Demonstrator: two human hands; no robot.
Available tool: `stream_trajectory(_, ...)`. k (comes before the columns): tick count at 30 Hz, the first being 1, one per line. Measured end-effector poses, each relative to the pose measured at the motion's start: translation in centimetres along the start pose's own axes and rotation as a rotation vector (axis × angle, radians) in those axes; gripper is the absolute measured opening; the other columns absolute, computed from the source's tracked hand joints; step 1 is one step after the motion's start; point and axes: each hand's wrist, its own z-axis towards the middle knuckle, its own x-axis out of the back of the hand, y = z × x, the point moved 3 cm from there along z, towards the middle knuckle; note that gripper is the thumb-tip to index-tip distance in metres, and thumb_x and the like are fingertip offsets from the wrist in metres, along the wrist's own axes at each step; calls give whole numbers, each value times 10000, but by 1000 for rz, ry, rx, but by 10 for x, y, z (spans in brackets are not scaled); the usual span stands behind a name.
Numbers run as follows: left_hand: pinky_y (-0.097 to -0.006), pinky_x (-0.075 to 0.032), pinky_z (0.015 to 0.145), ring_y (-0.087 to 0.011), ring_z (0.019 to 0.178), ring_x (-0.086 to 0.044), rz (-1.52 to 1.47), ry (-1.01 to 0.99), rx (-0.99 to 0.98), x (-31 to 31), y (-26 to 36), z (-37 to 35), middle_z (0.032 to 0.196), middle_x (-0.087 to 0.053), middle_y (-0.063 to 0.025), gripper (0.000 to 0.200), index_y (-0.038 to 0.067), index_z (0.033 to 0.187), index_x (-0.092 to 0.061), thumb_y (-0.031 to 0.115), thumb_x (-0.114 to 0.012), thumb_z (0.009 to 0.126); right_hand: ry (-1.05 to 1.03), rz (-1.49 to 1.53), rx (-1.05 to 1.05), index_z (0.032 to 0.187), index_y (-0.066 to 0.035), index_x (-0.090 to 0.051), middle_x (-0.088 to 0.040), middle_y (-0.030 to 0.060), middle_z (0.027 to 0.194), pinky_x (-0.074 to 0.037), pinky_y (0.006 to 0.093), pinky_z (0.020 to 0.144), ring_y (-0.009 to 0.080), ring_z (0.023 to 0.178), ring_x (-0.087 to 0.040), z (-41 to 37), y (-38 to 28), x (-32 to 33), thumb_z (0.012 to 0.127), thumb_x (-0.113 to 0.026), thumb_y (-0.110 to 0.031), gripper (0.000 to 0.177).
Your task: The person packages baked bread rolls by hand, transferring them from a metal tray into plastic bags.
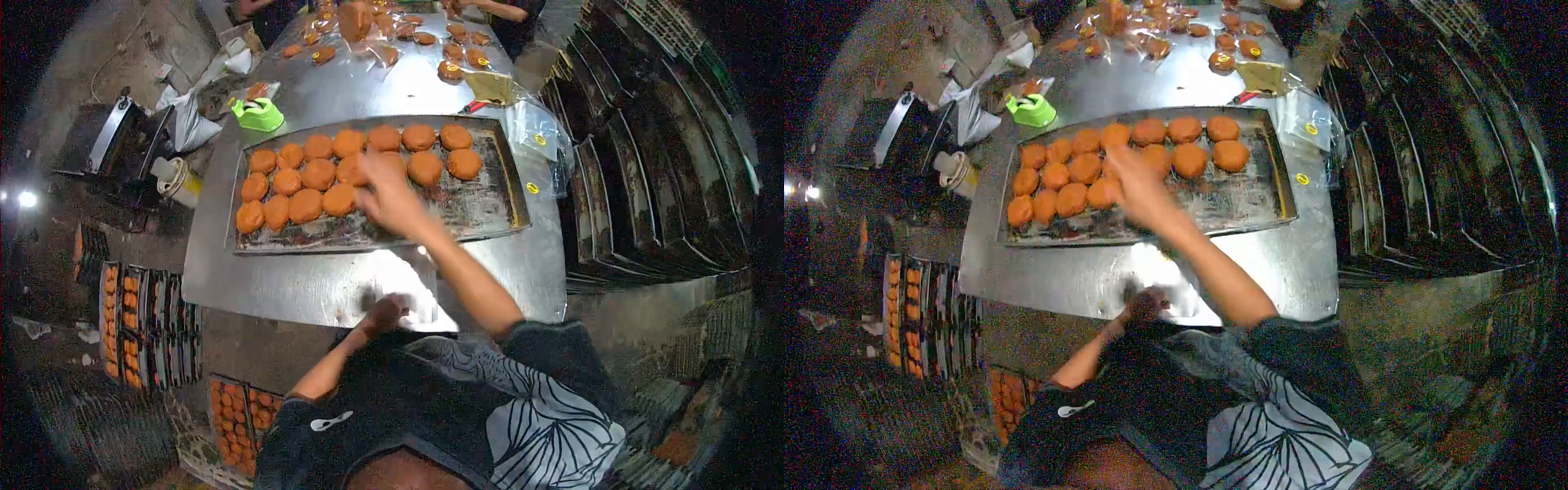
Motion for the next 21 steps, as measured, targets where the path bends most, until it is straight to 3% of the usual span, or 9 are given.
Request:
stream_trajectory(2,-386,-421,671,-290,772,-534,-225,13,-55,19,-3,-4,803,-557,-149,208,-5,835,-543,197,-522,789,-673,190,-571,1052,-21,-527,-564,164,978,-422,333,816,268,891,-552,-83,-14,4,783,-531,-164,305)
stream_trajectory(4,-354,-431,719,-253,803,-555,-523,22,99,34,-8,-2,861,-578,-142,270,-4,928,-556,238,-494,825,-786,603,-617,971,-33,-573,-597,96,841,-453,318,700,179,738,-563,-148,-41,25,791,-544,-166,225)
stream_trajectory(5,-322,-428,750,-208,842,-554,-585,3,347,66,20,0,934,-582,-130,326,-2,991,-546,278,-501,832,-719,582,-334,972,-34,-570,-598,97,870,-452,314,687,162,715,-556,-193,-27,11,782,-563,-139,217)
stream_trajectory(10,-275,-440,711,-148,774,-558,-780,-4,318,76,64,24,886,-602,-106,304,0,956,-565,269,-526,821,-368,491,-686,916,-18,-520,-579,126,726,-436,312,527,181,601,-557,-217,-14,17,811,-531,-150,169)
stream_trajectory(14,-240,-439,558,-92,596,-554,-698,42,-43,67,68,37,645,-600,-53,259,-18,736,-601,239,-590,758,-76,61,-930,828,5,-457,-545,143,580,-421,309,464,205,521,-549,-252,-28,16,851,-467,-165,172)
stream_trajectory(16,-262,-433,533,-128,568,-554,-970,-32,304,61,68,33,620,-581,-71,265,-1,678,-599,257,-601,741,-113,24,-998,768,-1,-433,-538,140,543,-424,304,456,206,491,-546,-245,-28,9,870,-428,-203,227)
stream_trajectory(18,-286,-412,557,-171,596,-530,-447,544,-92,102,83,40,608,-517,-103,204,-7,709,-567,193,-577,748,-123,663,-1162,885,-3,-444,-563,131,700,-446,311,478,209,535,-552,-231,-7,-10,878,-401,-250,251)
stream_trajectory(20,-293,-395,566,-221,646,-505,-465,442,-132,133,100,33,687,-543,-88,68,52,705,-606,120,-605,698,453,1814,-1440,1054,-3,-439,-561,134,948,-482,309,575,209,677,-572,-202,13,-29,879,-394,-312,357)
stream_trajectory(21,-292,-390,585,-199,671,-507,-481,482,-46,142,86,29,731,-548,-81,81,43,751,-600,106,-599,701,536,1507,-1297,1141,-22,-387,-492,137,1071,-464,310,668,209,805,-541,-158,8,-29,868,-400,-349,426)
